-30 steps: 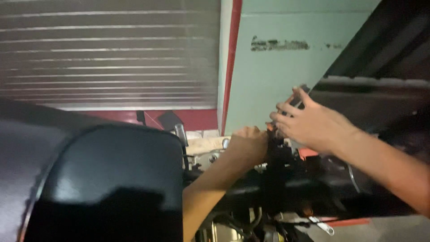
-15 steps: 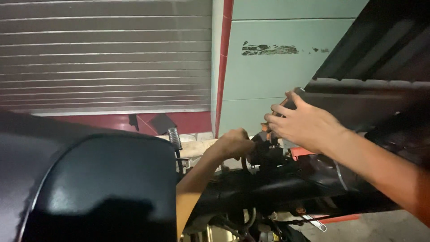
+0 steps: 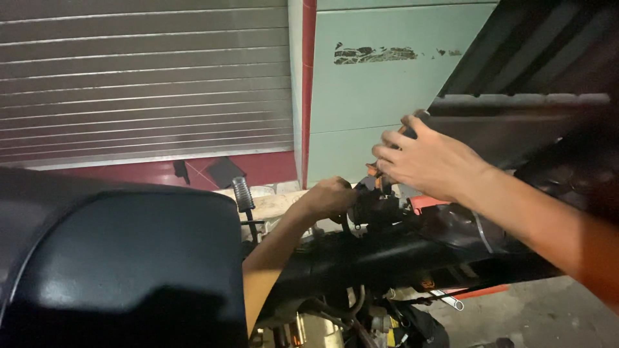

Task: The person is working on a motorcycle, using various tools to adjust and tighten components. They handle a metal pipe, pliers, and a hammer, focusing on the engine area and other parts of the motorcycle.

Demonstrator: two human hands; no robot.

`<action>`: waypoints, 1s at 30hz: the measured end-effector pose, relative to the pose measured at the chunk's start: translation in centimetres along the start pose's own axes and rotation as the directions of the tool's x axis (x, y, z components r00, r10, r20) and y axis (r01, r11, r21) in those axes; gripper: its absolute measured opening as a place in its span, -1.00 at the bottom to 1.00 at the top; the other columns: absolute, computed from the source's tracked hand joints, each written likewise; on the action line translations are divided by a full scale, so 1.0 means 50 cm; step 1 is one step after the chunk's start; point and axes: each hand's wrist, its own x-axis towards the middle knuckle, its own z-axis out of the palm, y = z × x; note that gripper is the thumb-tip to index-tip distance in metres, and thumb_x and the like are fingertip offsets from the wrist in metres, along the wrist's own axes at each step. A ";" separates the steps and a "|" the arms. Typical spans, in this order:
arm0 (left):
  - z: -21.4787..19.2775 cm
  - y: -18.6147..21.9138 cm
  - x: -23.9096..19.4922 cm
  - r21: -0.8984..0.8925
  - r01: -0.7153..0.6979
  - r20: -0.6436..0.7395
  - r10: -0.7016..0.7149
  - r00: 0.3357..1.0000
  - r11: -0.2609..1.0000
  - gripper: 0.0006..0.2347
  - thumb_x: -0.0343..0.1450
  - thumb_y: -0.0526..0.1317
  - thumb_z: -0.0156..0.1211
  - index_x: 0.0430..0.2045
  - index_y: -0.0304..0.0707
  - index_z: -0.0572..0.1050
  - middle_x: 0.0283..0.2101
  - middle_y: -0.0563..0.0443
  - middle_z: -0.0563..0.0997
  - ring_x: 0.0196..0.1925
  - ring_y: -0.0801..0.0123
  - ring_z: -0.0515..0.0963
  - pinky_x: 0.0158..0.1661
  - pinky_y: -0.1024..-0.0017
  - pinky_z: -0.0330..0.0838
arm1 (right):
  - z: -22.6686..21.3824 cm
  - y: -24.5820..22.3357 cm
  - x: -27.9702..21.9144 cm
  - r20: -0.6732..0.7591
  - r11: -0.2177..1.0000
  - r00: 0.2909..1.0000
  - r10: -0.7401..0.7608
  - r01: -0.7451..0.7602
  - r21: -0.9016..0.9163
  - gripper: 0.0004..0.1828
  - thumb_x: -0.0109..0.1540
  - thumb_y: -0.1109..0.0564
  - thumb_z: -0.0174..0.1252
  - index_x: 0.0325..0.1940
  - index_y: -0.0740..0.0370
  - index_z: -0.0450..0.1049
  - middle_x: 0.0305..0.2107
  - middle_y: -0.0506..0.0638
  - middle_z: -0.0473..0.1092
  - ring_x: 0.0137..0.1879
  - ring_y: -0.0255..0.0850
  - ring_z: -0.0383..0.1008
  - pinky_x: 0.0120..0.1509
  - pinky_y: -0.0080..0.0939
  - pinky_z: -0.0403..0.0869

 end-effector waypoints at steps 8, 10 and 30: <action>-0.022 0.090 -0.056 0.235 0.131 -0.050 -0.123 0.991 0.963 -0.65 0.43 -0.07 0.06 -0.32 -0.46 0.64 -0.34 -0.27 0.67 -0.36 0.16 0.70 -0.23 0.24 0.61 | -0.002 -0.001 0.002 -0.058 0.996 0.995 0.085 -0.084 0.011 -0.48 0.15 -0.04 0.23 0.20 -0.03 0.38 0.07 0.06 0.37 0.27 0.08 0.35 0.37 0.33 0.21; -0.041 0.159 -0.104 0.207 0.208 0.019 -0.216 0.976 0.956 -0.57 0.43 0.02 -0.01 -0.37 -0.43 0.70 -0.33 -0.29 0.75 -0.29 0.09 0.76 -0.14 0.24 0.63 | 0.005 0.007 0.008 0.071 0.995 0.993 0.098 -0.098 0.001 -0.37 0.11 -0.06 0.32 0.21 0.14 0.35 0.04 0.02 0.37 0.21 -0.05 0.35 0.41 0.30 0.19; 0.043 -0.058 0.043 0.608 -0.218 -0.168 0.393 0.904 0.764 -0.76 0.43 -0.14 0.21 -0.22 -0.38 0.56 -0.22 -0.34 0.63 -0.17 -0.06 0.66 -0.12 0.08 0.57 | 0.074 0.008 0.025 0.204 0.978 0.969 0.136 -0.164 0.125 -0.41 0.28 -0.07 0.01 0.34 0.23 0.32 -0.05 0.16 0.46 -0.06 -0.01 0.55 0.01 -0.06 0.45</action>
